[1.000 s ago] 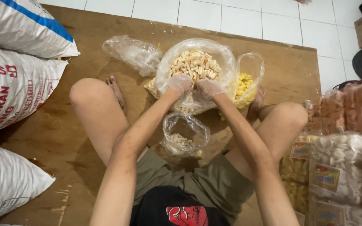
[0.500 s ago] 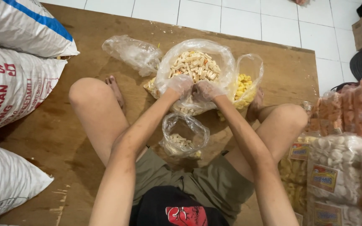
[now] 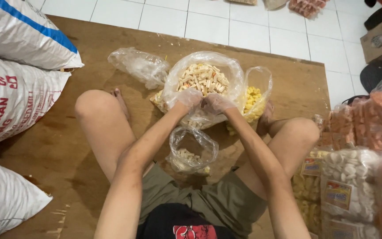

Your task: Packaging small snack items from a large bag into smaller individual bags by hand

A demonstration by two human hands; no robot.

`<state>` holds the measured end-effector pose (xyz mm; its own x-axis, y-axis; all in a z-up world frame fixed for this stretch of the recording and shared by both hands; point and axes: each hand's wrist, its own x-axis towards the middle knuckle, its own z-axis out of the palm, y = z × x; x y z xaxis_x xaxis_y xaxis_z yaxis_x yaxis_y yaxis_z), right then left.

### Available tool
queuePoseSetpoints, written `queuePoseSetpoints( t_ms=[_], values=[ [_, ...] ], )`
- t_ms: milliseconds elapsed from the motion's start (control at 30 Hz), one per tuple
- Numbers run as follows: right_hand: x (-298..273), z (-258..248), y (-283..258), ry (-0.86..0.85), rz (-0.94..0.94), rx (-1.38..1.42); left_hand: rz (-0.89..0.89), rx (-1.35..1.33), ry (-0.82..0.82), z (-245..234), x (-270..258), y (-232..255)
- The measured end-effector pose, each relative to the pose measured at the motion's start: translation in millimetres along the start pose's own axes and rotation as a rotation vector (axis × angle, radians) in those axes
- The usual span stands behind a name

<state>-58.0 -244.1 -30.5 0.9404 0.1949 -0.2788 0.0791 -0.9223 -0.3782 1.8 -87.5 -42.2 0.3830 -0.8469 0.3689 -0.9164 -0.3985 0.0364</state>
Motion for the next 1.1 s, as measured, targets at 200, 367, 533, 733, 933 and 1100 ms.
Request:
queuePoseSetpoints(
  t_ms=[200, 367, 533, 733, 933, 1100],
  values=[
    [-12, -33, -22, 0.056, 0.023, 0.034, 0.033, -0.023, 0.016, -32, -4, -5],
    [-32, -83, -41, 0.189, 0.08, 0.098, 0.081, -0.037, 0.014, -59, 19, -14],
    [-84, -147, -102, 0.361, -0.013, 0.197, 0.131, -0.057, -0.015, -86, 10, -22],
    [-144, -187, -170, 0.214, 0.118, 0.168, 0.153, -0.099, -0.092, -104, -15, -21],
    [-149, -180, -169, 0.046, 0.237, 0.122, 0.214, -0.074, -0.276, -71, -70, -2],
    [-149, -155, -147, -0.044, 0.248, 0.093, 0.267, 0.003, -0.484, -32, -101, 22]
  ],
)
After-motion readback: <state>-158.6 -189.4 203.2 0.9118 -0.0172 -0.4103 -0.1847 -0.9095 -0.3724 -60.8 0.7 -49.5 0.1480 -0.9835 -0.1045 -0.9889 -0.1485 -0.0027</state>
